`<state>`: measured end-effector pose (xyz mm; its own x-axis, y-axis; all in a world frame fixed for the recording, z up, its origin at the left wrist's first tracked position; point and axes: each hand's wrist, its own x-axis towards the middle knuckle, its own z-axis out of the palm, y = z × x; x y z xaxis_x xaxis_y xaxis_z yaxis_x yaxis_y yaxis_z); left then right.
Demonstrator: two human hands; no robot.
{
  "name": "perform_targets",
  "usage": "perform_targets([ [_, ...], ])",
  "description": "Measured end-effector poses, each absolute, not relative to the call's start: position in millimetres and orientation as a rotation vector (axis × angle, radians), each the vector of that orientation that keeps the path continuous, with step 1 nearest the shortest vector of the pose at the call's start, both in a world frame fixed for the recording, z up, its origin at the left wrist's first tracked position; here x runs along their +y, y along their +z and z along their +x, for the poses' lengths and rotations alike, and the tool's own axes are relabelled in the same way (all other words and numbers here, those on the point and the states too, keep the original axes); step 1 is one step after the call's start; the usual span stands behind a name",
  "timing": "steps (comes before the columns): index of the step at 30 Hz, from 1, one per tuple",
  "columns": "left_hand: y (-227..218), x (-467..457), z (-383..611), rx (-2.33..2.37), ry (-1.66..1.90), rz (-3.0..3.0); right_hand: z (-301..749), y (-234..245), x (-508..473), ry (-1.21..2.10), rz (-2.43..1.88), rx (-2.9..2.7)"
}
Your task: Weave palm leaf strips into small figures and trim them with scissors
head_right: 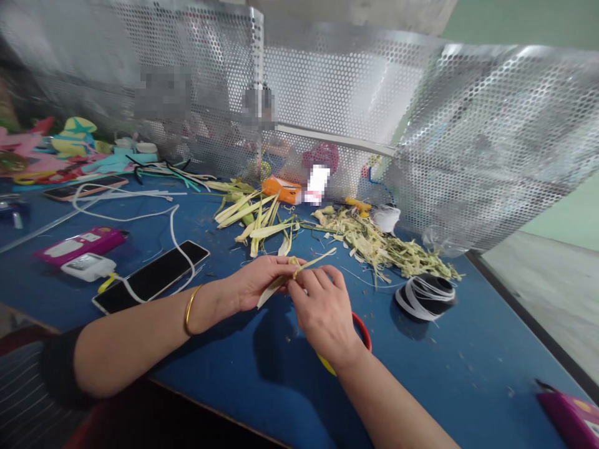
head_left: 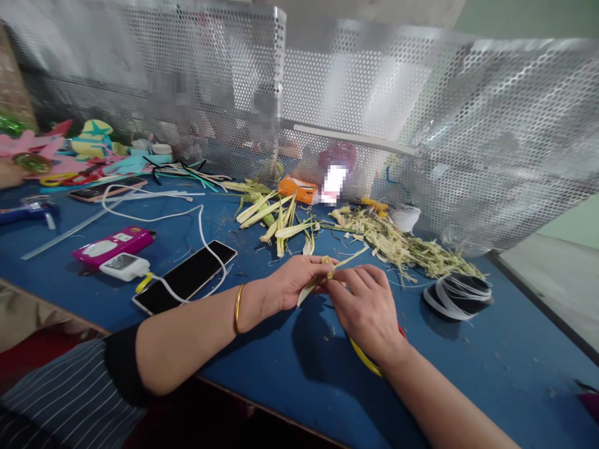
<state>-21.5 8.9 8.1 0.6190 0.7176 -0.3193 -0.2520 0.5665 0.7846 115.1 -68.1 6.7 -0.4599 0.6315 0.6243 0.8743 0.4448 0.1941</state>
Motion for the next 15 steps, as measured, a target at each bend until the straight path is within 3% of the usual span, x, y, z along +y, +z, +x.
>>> perform_targets([
  [15,9,3,-21,0.749,0.572,0.776,102,-10,-67,-0.685,-1.177,-2.365],
])
